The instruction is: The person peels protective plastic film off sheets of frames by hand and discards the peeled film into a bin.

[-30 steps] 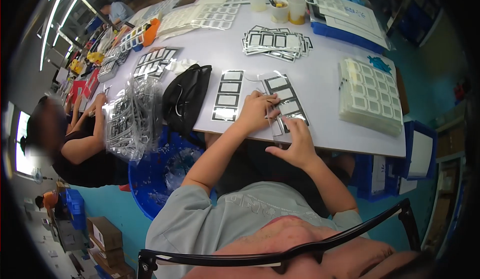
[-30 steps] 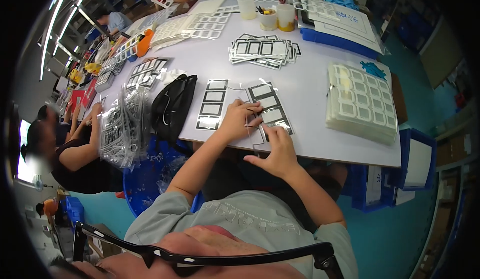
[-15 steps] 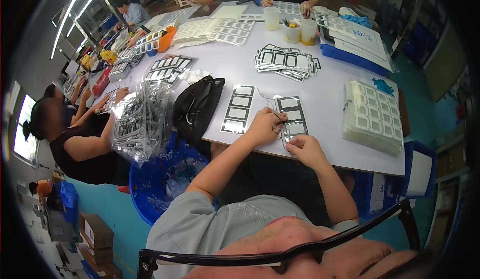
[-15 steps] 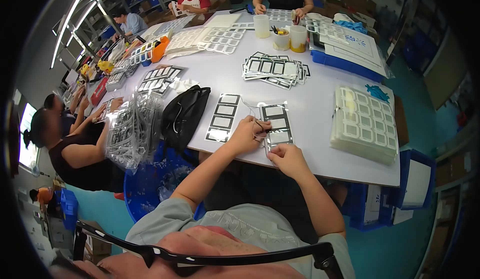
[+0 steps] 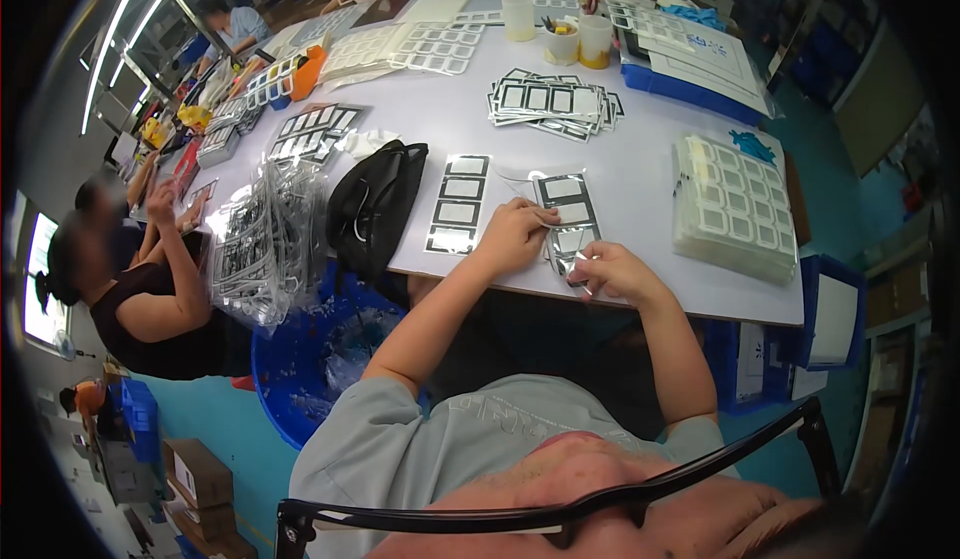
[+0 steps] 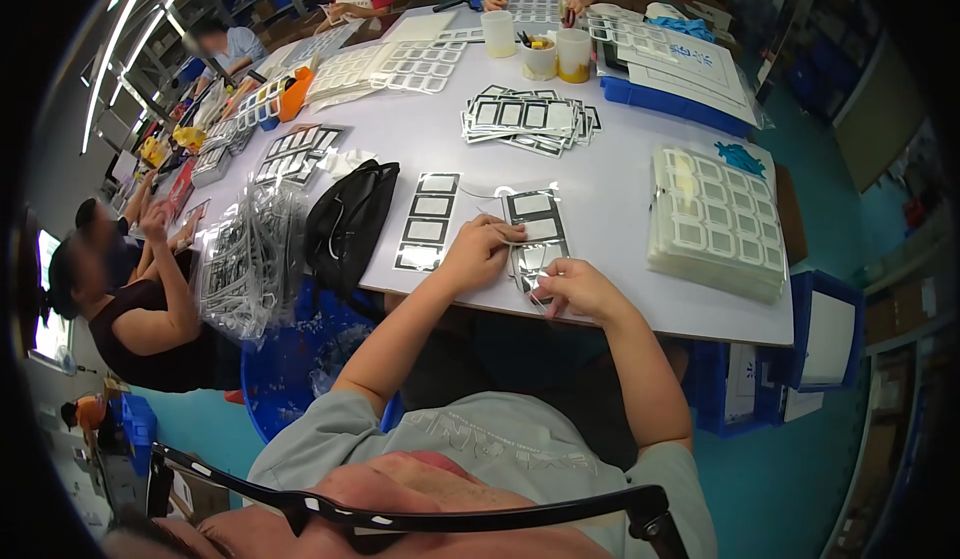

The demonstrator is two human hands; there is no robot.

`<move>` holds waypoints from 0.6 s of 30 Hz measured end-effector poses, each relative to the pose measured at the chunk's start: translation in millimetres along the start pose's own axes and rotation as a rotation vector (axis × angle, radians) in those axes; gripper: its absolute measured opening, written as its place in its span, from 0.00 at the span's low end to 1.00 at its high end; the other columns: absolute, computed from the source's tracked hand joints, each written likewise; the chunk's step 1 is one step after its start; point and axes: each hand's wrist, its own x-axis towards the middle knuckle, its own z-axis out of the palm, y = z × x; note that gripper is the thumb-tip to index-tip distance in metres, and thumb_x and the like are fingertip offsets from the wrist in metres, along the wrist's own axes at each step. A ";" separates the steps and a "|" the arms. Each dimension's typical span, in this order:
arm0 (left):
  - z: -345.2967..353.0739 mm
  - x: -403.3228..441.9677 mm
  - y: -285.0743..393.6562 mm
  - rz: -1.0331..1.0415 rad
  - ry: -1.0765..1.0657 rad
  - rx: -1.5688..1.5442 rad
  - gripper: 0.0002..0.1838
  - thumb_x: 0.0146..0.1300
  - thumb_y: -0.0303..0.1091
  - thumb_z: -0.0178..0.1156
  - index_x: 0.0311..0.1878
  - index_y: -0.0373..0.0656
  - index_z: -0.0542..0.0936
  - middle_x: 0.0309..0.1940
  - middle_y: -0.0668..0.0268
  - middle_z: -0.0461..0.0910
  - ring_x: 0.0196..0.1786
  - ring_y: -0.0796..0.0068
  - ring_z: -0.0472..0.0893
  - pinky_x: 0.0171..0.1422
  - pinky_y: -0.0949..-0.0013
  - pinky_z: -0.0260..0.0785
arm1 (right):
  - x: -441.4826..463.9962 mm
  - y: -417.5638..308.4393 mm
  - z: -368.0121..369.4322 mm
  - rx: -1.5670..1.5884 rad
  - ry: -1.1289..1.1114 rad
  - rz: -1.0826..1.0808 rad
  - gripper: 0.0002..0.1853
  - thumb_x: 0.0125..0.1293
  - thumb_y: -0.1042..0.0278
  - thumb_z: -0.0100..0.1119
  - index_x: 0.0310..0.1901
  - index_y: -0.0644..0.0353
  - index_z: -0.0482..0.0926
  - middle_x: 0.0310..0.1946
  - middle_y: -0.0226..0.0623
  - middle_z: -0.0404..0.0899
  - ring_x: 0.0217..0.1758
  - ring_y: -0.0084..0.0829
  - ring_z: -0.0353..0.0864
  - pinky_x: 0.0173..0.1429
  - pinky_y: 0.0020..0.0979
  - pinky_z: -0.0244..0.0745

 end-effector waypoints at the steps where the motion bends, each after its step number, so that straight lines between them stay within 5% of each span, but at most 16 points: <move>1: 0.7 0.4 -1.5 0.010 0.001 -0.002 0.14 0.61 0.24 0.65 0.49 0.44 0.92 0.55 0.65 0.92 0.59 0.54 0.83 0.67 0.52 0.75 | -0.2 2.7 -1.8 0.030 -0.014 -0.014 0.09 0.76 0.66 0.67 0.45 0.63 0.79 0.43 0.46 0.92 0.31 0.27 0.91 0.24 0.24 0.66; 6: -3.7 1.8 5.6 -0.030 -0.029 0.005 0.22 0.55 0.17 0.58 0.50 0.43 0.92 0.55 0.64 0.92 0.61 0.53 0.83 0.71 0.54 0.75 | 3.0 10.0 -3.7 -0.040 -0.064 -0.057 0.11 0.77 0.65 0.67 0.47 0.64 0.79 0.45 0.46 0.92 0.31 0.27 0.90 0.26 0.24 0.69; 11: -3.0 2.7 1.9 -0.031 -0.040 -0.003 0.17 0.59 0.20 0.62 0.48 0.42 0.92 0.54 0.63 0.92 0.61 0.55 0.84 0.70 0.57 0.75 | 1.2 -1.2 2.3 -0.057 -0.095 -0.038 0.12 0.75 0.65 0.68 0.47 0.66 0.79 0.45 0.49 0.92 0.30 0.29 0.88 0.30 0.24 0.76; 15: -2.7 5.0 1.1 0.044 0.015 0.000 0.23 0.51 0.19 0.56 0.49 0.40 0.92 0.49 0.60 0.92 0.56 0.51 0.86 0.65 0.55 0.80 | 7.1 -0.3 4.1 -0.060 -0.120 -0.045 0.13 0.76 0.64 0.67 0.49 0.66 0.79 0.47 0.49 0.92 0.28 0.28 0.87 0.26 0.23 0.73; 18: -2.8 3.4 -0.9 -0.029 -0.043 -0.031 0.19 0.59 0.21 0.62 0.52 0.42 0.92 0.54 0.61 0.92 0.63 0.53 0.84 0.72 0.55 0.76 | 8.9 4.3 -5.7 -0.049 -0.096 0.041 0.14 0.77 0.62 0.65 0.51 0.66 0.78 0.48 0.49 0.92 0.24 0.27 0.87 0.23 0.22 0.68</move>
